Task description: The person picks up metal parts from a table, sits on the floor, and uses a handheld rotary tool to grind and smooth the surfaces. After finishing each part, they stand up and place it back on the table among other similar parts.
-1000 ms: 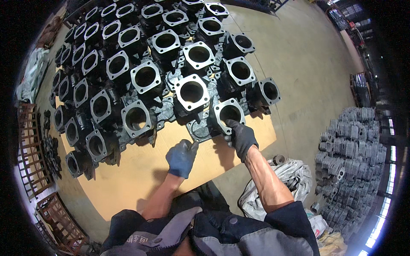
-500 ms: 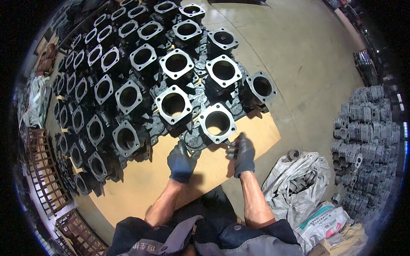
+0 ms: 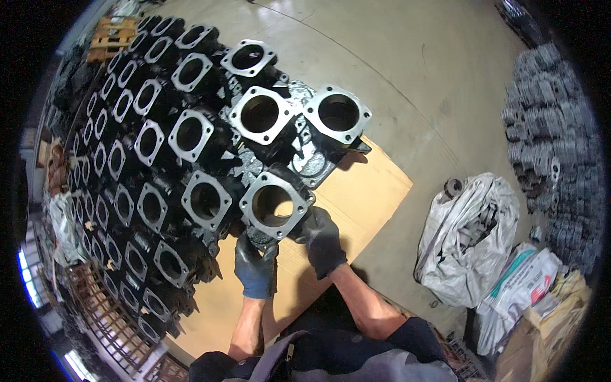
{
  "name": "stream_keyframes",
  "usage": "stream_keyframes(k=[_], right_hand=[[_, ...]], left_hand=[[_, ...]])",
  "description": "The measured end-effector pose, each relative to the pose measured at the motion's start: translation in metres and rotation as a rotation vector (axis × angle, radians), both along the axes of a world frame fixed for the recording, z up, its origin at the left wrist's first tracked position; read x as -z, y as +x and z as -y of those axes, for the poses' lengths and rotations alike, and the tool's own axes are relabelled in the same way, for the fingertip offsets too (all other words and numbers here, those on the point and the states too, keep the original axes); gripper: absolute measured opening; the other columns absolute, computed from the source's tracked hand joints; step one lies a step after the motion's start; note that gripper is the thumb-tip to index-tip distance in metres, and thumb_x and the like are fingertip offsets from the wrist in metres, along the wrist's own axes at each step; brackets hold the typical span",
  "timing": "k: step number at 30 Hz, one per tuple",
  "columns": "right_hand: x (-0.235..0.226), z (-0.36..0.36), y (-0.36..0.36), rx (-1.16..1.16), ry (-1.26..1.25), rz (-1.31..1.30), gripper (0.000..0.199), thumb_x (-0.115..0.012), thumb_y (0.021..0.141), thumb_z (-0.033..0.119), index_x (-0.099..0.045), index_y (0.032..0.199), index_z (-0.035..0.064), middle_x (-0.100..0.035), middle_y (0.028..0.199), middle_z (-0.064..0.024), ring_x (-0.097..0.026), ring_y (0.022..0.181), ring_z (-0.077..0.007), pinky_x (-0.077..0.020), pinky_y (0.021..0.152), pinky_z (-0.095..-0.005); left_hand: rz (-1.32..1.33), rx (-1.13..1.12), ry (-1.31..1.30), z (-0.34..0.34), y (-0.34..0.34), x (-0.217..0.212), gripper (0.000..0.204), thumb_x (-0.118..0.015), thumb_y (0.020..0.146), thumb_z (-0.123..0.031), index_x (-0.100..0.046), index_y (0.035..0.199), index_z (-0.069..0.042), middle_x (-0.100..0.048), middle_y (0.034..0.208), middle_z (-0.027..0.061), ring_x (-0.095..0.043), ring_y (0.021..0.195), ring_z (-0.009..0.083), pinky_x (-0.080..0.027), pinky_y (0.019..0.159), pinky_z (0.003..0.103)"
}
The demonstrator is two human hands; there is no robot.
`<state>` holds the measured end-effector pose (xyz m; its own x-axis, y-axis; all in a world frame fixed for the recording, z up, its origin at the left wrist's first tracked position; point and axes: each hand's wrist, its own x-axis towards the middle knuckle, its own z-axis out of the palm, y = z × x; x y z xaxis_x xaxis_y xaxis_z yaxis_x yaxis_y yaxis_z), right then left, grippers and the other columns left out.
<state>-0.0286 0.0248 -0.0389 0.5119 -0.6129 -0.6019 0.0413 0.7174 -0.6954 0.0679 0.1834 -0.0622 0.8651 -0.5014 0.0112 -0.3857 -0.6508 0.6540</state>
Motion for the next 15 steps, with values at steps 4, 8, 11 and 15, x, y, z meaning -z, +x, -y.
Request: stream_keyframes(k=[4,8,11,15], right_hand=[[-0.004,0.005,-0.01,-0.2,-0.264,-0.114,0.032,-0.059,0.094,0.001,-0.051,0.125,-0.0015,-0.066,0.105,-0.0096,-0.068,0.085,-0.0166,-0.059,0.067,-0.0298],[0.007,0.004,-0.014,-0.359,-0.534,-0.334,0.037,-0.06,0.092,0.0,-0.051,0.128,-0.0038,-0.066,0.105,-0.0118,-0.068,0.088,-0.0173,-0.0598,0.07,-0.0314],[0.003,0.007,-0.012,-0.29,-0.545,-0.271,0.037,-0.062,0.09,-0.001,-0.053,0.126,-0.0038,-0.066,0.106,-0.0123,-0.067,0.088,-0.0153,-0.0592,0.069,-0.0304],[-0.004,0.008,-0.009,-0.186,-0.488,-0.254,0.027,-0.067,0.089,0.014,-0.061,0.113,0.0036,-0.066,0.098,-0.0203,-0.065,0.092,-0.0402,-0.0532,0.074,-0.0449]], left_hand=[[-0.14,0.016,-0.068,0.002,0.001,-0.007,0.069,-0.086,0.071,-0.02,-0.053,0.128,-0.001,-0.066,0.1,0.0138,-0.067,0.086,0.0277,-0.055,0.074,0.037],[-0.061,0.055,0.127,0.008,0.003,-0.027,0.068,-0.087,0.071,-0.022,-0.054,0.126,-0.001,-0.065,0.104,0.0141,-0.066,0.089,0.0279,-0.054,0.076,0.037],[-0.029,0.089,0.065,0.003,0.004,-0.013,0.068,-0.087,0.071,-0.023,-0.054,0.125,-0.001,-0.065,0.103,0.0133,-0.065,0.087,0.0264,-0.053,0.076,0.036],[-0.117,0.039,0.019,0.011,0.001,-0.021,0.055,-0.085,0.076,-0.014,-0.053,0.12,-0.003,-0.065,0.1,0.007,-0.063,0.084,0.0165,-0.055,0.076,0.032]])
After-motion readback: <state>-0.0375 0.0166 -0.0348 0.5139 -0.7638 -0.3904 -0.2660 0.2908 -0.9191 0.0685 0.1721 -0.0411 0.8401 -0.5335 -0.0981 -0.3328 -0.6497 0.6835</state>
